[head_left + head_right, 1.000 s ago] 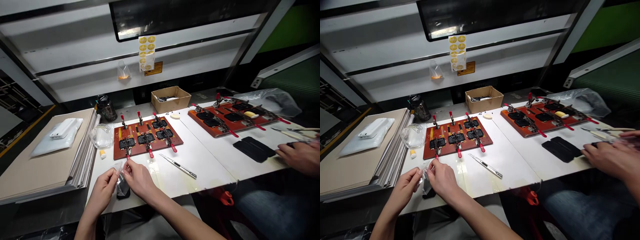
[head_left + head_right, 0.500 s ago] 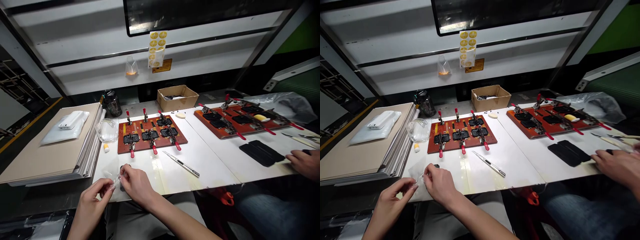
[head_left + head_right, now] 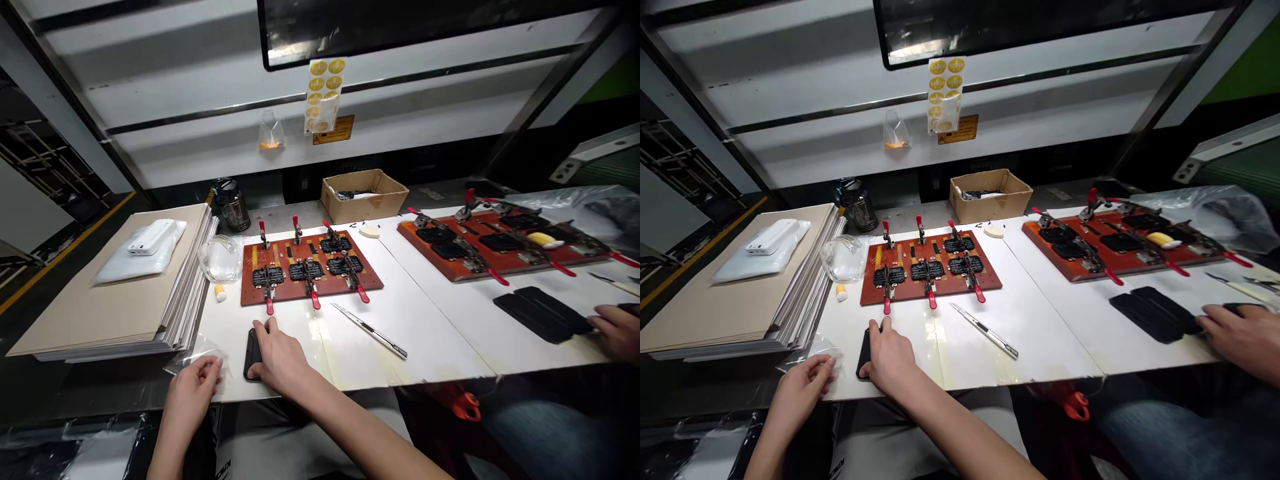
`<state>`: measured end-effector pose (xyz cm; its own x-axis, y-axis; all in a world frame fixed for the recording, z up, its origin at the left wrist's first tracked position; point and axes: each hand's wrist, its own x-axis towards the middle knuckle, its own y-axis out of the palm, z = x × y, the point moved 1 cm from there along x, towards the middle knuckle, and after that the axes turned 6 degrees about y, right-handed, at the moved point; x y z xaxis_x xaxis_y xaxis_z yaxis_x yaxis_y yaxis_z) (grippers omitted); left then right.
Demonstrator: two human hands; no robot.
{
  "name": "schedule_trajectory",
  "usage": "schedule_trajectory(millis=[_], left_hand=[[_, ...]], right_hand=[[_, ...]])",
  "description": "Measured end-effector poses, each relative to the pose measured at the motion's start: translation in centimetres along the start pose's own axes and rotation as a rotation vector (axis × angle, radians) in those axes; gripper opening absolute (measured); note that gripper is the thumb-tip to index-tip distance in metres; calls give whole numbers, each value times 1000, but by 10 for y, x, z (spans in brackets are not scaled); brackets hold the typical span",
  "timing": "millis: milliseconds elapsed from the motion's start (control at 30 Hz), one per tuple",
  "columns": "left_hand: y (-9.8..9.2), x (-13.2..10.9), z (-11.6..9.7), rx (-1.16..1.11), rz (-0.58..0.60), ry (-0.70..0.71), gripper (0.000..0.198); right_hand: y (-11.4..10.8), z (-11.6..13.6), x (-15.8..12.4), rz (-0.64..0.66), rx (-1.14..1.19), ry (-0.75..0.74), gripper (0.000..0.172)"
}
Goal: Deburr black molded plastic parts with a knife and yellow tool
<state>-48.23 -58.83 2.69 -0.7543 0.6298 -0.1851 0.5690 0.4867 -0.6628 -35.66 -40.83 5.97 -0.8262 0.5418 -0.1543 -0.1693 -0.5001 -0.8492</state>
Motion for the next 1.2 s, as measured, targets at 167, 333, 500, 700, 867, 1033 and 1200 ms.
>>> schedule_trajectory(millis=[167, 333, 500, 700, 867, 1033, 1200], left_hand=[[-5, -8, -9, 50, -64, -66, 51], [-3, -10, -37, 218, -166, -14, 40], [6, 2, -57, 268, -143, 57, 42], [15, 17, -63, 239, -56, 117, 43], [24, 8, -76, 291, -19, 226, 40], [39, -18, -95, 378, 63, 444, 26], [39, -34, -107, 419, 36, 637, 21]], right_hand=[[-15, -5, -24, -115, 56, 82, 11], [-25, -17, -42, -112, 598, 119, 25], [-8, -16, -49, -110, 1006, 103, 25], [11, -17, -57, -209, 988, 109, 20], [6, -24, -53, -164, 598, 31, 7], [-3, -37, -36, 62, 785, 74, 16], [-6, -47, -38, 71, 717, 60, 4]])
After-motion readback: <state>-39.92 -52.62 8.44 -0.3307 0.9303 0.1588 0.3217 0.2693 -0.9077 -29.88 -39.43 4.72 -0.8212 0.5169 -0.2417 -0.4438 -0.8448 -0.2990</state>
